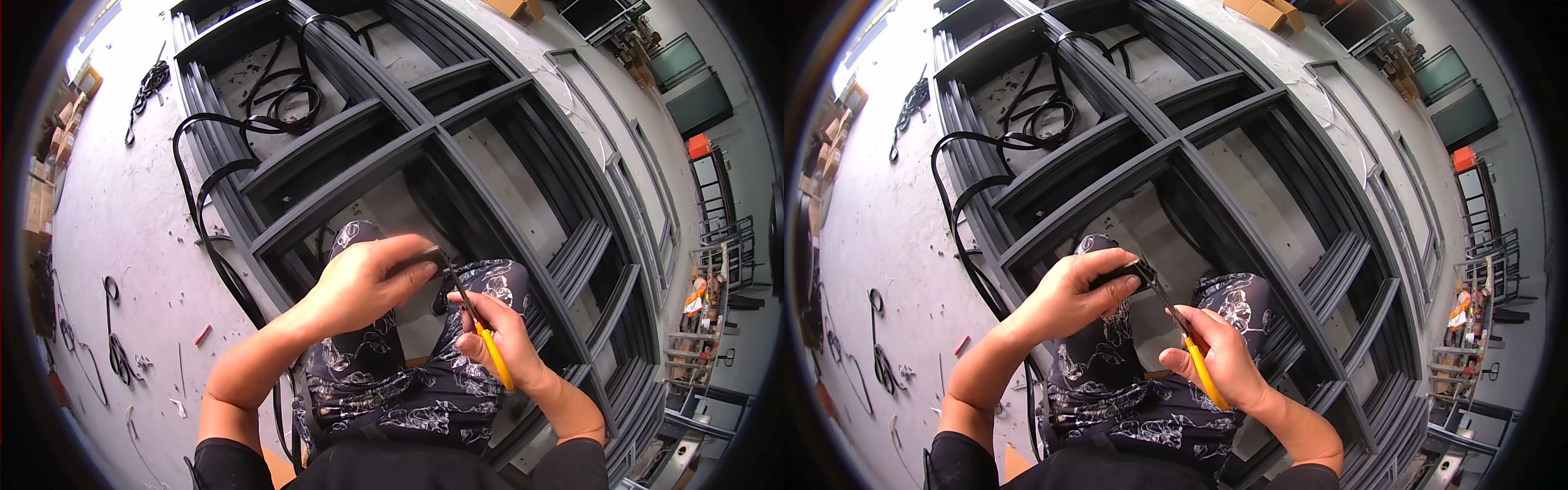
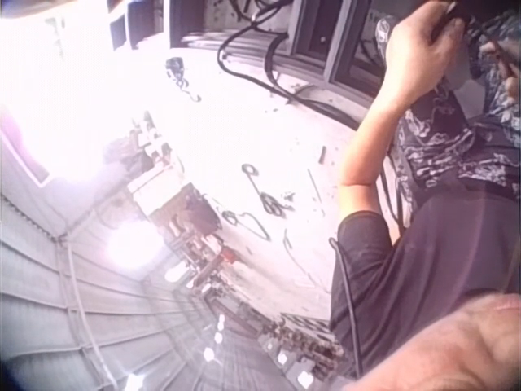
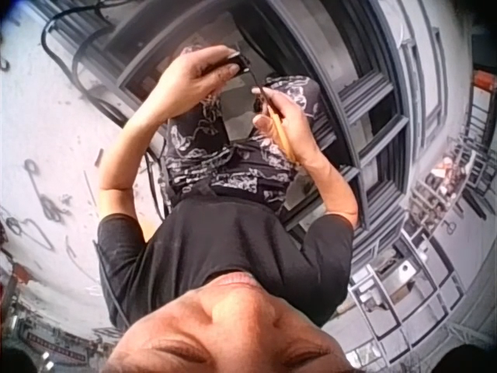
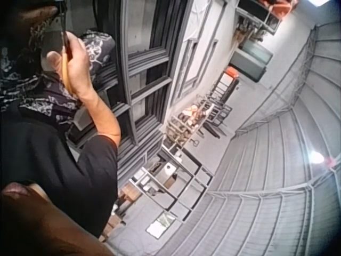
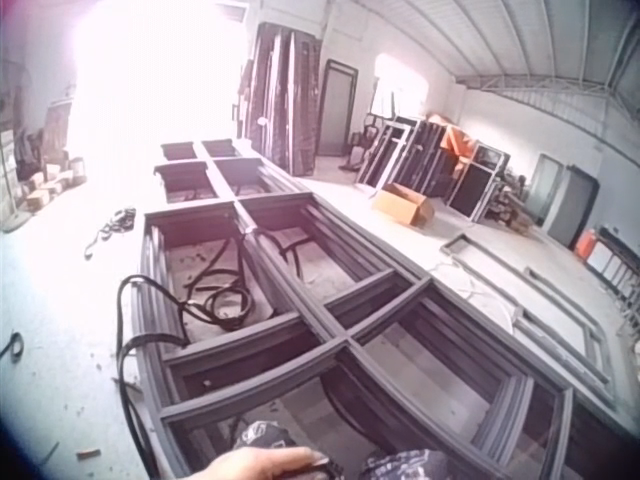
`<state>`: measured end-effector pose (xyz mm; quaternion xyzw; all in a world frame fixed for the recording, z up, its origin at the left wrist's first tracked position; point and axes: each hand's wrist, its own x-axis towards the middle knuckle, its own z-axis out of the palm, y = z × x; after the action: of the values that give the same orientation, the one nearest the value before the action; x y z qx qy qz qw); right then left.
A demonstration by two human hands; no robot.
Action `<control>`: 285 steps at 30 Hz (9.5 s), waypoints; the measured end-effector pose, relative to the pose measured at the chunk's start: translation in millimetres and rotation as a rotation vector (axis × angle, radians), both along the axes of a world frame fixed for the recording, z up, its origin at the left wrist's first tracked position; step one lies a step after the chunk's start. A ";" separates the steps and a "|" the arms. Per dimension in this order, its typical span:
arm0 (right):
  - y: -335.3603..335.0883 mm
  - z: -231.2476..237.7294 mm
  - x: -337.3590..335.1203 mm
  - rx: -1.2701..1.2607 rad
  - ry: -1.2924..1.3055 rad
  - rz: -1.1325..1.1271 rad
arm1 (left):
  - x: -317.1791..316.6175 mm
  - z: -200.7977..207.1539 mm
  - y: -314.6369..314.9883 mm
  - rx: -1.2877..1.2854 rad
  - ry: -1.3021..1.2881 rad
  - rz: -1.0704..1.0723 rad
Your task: Installing rubber sealing strips into metal window or door frame channels.
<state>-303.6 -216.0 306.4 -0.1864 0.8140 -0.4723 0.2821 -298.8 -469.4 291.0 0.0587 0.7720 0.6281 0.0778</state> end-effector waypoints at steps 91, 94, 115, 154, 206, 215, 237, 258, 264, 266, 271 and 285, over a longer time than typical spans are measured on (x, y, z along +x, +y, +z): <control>-90.0 -294.3 -401.4 0.355 0.873 -0.316 | -242.4 -238.8 -33.2 0.180 -0.446 0.333; -89.6 -282.1 -368.0 0.118 1.137 -0.514 | -252.0 -256.2 -22.8 0.093 -0.375 0.370; -218.0 -358.1 -187.7 -1.119 -1.120 -0.920 | -285.8 -286.0 3.2 -1.044 0.219 0.364; -202.3 -362.4 -210.6 -1.100 -0.927 -1.081 | -310.4 -311.3 20.6 -1.244 0.056 0.450; -146.8 -357.5 -292.0 -0.571 -0.353 -0.949 | -307.3 -315.2 -2.3 -1.161 0.199 0.361; -148.8 -366.2 -287.8 -0.236 0.367 -0.655 | -302.4 -316.8 -6.6 -1.183 0.240 0.350; -145.8 -368.4 -286.2 -1.162 -0.769 -1.038 | -305.3 -316.8 -12.8 -1.206 0.250 0.364; -157.5 -367.6 -300.3 -0.870 -0.752 -1.091 | -304.8 -311.2 -11.2 -1.167 0.161 0.361; -163.3 -367.0 -309.2 -0.480 -0.424 -1.055 | -303.6 -303.7 -10.7 -1.125 0.145 0.342; -161.7 -366.5 -307.9 -0.478 -0.336 -1.025 | -303.4 -301.7 -9.8 -1.129 0.180 0.346; -161.8 -364.2 -298.2 -0.482 -0.353 -1.018 | -302.1 -299.9 -8.5 -1.113 0.172 0.317; -160.5 -372.1 -284.7 -0.548 -0.326 -0.998 | -299.3 -303.2 -2.9 -1.039 0.224 0.330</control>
<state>-588.3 -376.5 -65.7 0.2277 0.5978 -0.7635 0.0887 -598.1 -472.3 -12.2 -0.0427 0.9827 0.1587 -0.0853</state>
